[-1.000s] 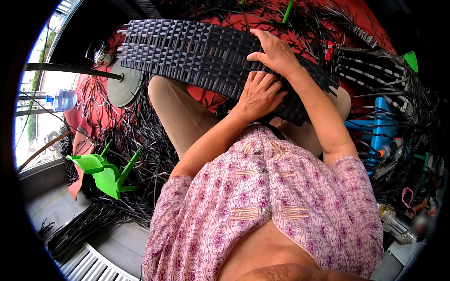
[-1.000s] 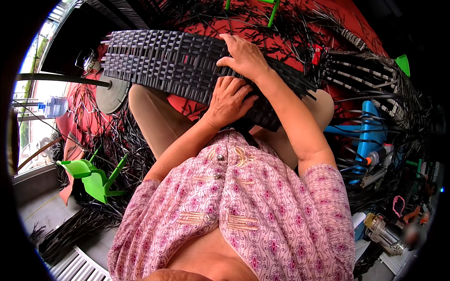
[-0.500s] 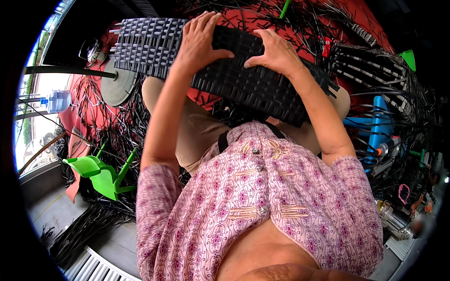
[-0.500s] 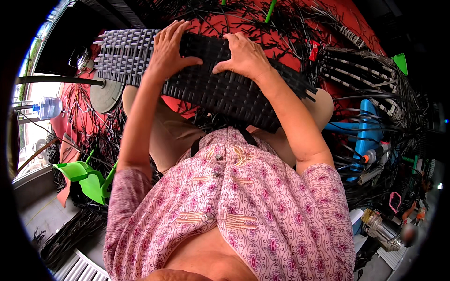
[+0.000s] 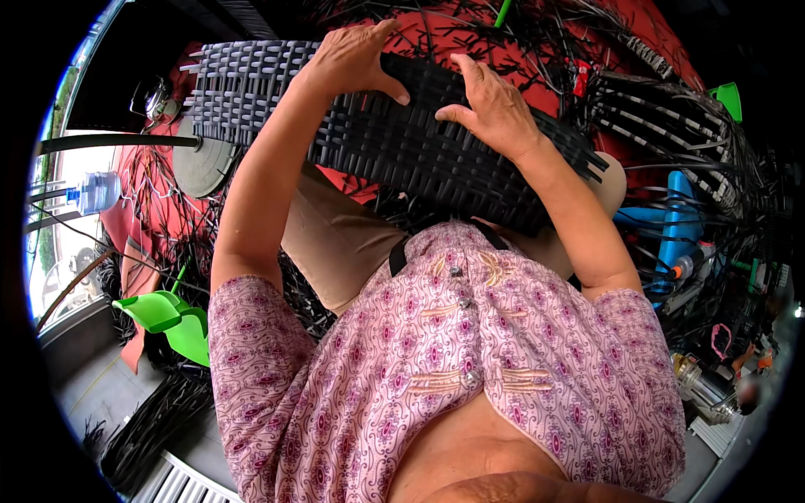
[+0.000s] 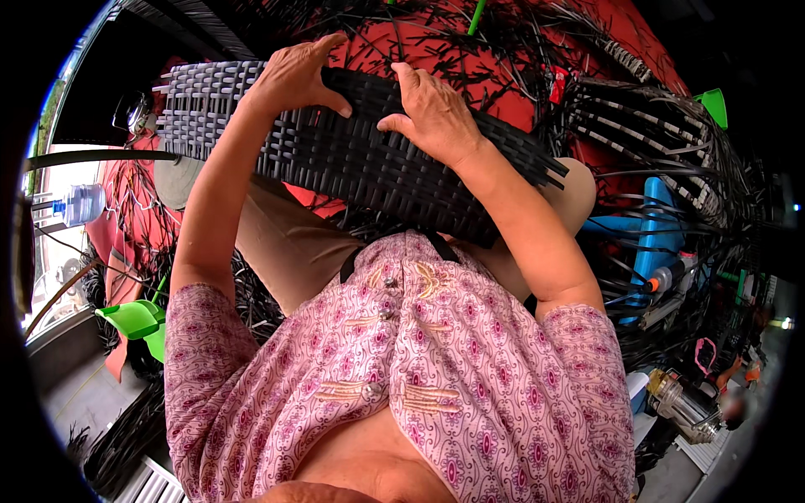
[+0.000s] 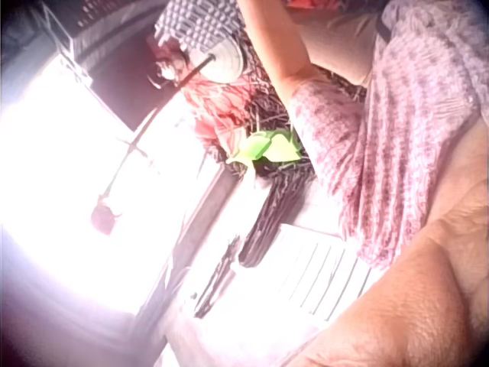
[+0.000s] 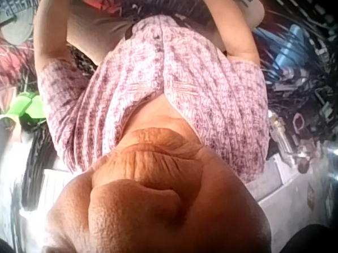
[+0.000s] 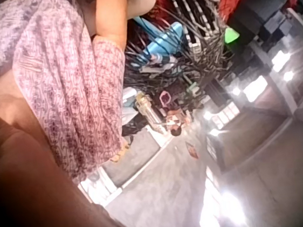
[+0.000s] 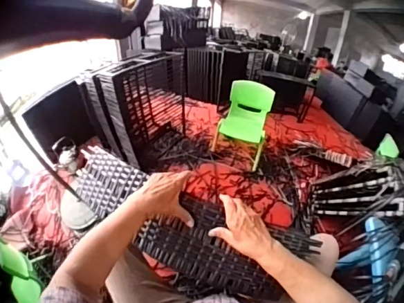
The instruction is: The person sits cross-legged on the floor and weaves black plastic strips into a large, curved furniture panel. They interlace the strips by hand, periodically lifting and rotating the panel to access different sections and continue the weaving pattern.
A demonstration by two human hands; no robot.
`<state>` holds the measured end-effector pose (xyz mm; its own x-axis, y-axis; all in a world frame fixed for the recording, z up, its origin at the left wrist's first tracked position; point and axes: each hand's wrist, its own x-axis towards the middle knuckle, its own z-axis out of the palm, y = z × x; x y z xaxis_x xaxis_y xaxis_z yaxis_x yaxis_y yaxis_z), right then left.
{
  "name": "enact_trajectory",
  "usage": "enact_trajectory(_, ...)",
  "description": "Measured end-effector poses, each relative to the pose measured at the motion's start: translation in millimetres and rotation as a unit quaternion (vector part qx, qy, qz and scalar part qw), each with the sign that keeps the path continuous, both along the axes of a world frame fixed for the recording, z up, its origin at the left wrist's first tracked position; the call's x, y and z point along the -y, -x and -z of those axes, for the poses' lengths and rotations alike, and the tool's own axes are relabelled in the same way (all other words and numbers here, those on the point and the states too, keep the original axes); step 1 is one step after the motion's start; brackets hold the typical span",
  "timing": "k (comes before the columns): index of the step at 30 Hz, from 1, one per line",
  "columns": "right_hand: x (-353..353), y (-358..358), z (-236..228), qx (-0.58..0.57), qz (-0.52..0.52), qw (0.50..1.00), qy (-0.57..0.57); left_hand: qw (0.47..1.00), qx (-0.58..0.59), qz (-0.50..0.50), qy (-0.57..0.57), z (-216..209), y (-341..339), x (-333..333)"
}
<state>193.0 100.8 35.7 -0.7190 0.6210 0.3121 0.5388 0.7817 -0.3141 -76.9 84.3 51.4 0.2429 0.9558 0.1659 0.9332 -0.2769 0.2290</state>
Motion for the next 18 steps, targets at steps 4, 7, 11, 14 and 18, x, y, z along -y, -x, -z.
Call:
enact_trajectory(4, -1.0, 2.1, 2.6, -0.001, -0.021, 0.999, -0.029, 1.0, 0.007, -0.011, 0.029, -3.8, 1.3, -6.0)
enact_trajectory(7, -5.1, 3.6, 5.9, -0.014, -0.035, 0.999, -0.026, 1.0, 0.017, -0.011, -0.008, 5.3, 6.7, -5.7)
enact_trajectory(11, -3.5, 4.8, -14.7, 0.026, 0.008, 0.995, 0.093, 0.999, 0.013, -0.025, 0.035, -1.5, 2.1, -6.2)
enact_trajectory(14, -10.7, 4.5, -14.7, -0.005, 0.008, 0.988, 0.153, 0.998, 0.009, -0.017, 0.056, -9.4, -1.4, -3.6)
enact_trajectory(18, -11.5, 5.0, -7.6, -0.031, -0.005, 0.994, 0.105, 0.997, 0.052, -0.011, 0.047, 2.5, 9.4, -7.0)
